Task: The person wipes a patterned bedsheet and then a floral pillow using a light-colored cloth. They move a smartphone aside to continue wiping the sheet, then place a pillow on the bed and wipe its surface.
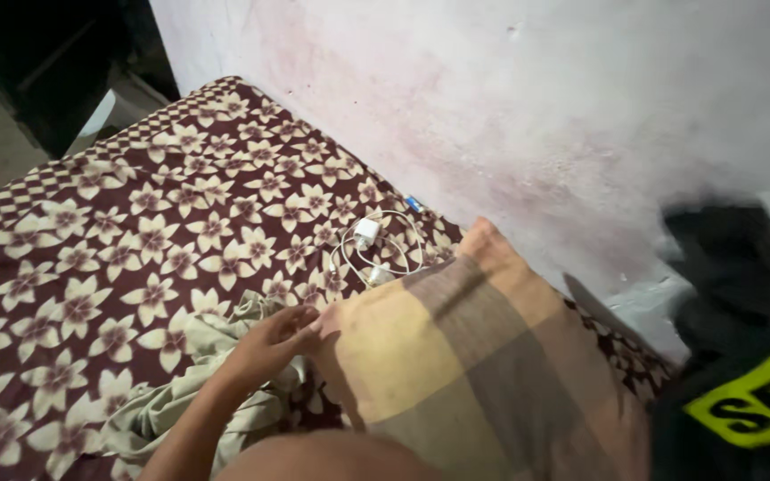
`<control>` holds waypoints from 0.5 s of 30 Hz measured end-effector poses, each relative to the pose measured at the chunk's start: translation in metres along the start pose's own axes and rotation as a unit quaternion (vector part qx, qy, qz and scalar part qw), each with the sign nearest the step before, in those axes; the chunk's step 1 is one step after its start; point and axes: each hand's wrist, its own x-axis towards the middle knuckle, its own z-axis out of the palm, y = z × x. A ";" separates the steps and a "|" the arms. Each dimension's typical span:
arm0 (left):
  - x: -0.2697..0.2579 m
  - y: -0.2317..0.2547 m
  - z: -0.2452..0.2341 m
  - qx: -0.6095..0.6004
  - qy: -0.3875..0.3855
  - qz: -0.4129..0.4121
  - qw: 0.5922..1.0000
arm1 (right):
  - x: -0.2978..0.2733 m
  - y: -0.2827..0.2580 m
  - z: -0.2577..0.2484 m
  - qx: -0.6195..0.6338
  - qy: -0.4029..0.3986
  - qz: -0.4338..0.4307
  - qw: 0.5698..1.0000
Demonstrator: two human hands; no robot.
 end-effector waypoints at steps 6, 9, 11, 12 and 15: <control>-0.008 -0.003 0.021 -0.085 -0.011 -0.214 0.973 | -0.015 0.033 0.037 -0.023 -0.118 -0.036 0.992; -0.018 0.008 0.032 -0.106 0.001 -0.226 0.968 | -0.047 0.026 0.089 -0.028 -0.267 -0.091 0.959; -0.022 0.016 0.034 -0.124 0.012 -0.213 0.969 | -0.070 0.004 0.134 0.029 -0.361 -0.133 0.922; -0.024 0.019 0.037 -0.136 0.016 -0.206 0.969 | -0.078 -0.005 0.152 0.087 -0.387 -0.142 0.907; -0.028 0.019 0.042 -0.036 0.041 -0.166 0.985 | -0.112 -0.025 0.187 0.279 -0.331 -0.017 0.901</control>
